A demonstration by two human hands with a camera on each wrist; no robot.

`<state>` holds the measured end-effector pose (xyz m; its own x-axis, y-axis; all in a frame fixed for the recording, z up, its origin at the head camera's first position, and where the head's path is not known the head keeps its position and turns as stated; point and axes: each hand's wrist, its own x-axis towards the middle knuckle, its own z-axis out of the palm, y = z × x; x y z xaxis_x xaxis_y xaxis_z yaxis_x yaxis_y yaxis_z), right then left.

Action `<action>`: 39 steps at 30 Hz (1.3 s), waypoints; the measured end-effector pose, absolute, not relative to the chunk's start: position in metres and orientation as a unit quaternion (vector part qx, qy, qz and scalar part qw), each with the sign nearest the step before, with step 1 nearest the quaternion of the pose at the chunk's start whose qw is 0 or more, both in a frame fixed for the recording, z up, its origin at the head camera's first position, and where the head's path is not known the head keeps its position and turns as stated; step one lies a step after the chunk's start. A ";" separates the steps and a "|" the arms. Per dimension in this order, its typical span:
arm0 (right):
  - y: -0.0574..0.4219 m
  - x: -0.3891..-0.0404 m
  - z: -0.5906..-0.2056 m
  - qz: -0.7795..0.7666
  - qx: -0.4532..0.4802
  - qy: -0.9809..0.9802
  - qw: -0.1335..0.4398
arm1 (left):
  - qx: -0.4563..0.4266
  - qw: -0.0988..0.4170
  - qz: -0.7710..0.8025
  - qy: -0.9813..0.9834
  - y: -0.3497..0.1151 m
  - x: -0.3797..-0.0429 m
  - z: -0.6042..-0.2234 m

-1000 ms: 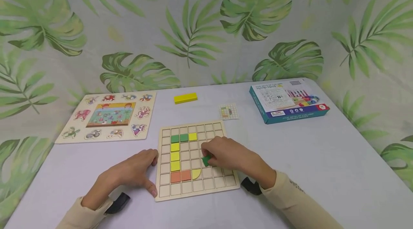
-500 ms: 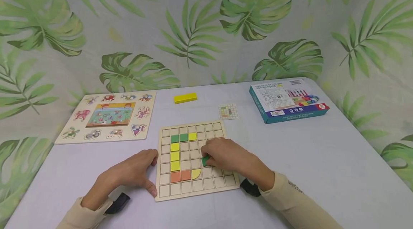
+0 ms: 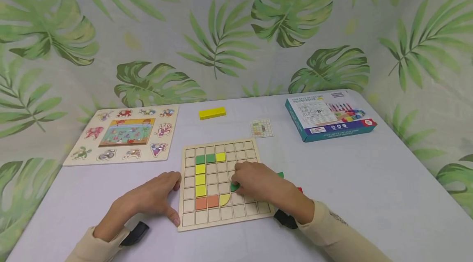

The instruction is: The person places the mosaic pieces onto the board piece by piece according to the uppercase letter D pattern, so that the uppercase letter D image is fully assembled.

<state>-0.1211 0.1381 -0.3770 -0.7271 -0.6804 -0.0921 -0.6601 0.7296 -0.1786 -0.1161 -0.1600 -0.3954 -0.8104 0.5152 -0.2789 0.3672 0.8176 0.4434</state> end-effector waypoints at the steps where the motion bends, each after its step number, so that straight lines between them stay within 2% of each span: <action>1: 0.139 -0.119 -0.375 -0.063 -0.363 0.926 0.079 | 0.237 0.197 0.188 0.932 -0.160 -0.116 -0.395; 11: 0.148 -0.100 -0.360 0.005 -0.391 0.914 0.104 | 0.244 0.192 0.186 0.932 -0.160 -0.117 -0.394; 26: 0.150 -0.108 -0.364 0.005 -0.400 0.909 0.115 | 0.243 0.198 0.187 0.931 -0.160 -0.118 -0.398; 39: 0.157 -0.118 -0.356 -0.069 -0.342 0.921 0.175 | 0.253 0.191 0.185 0.930 -0.162 -0.119 -0.398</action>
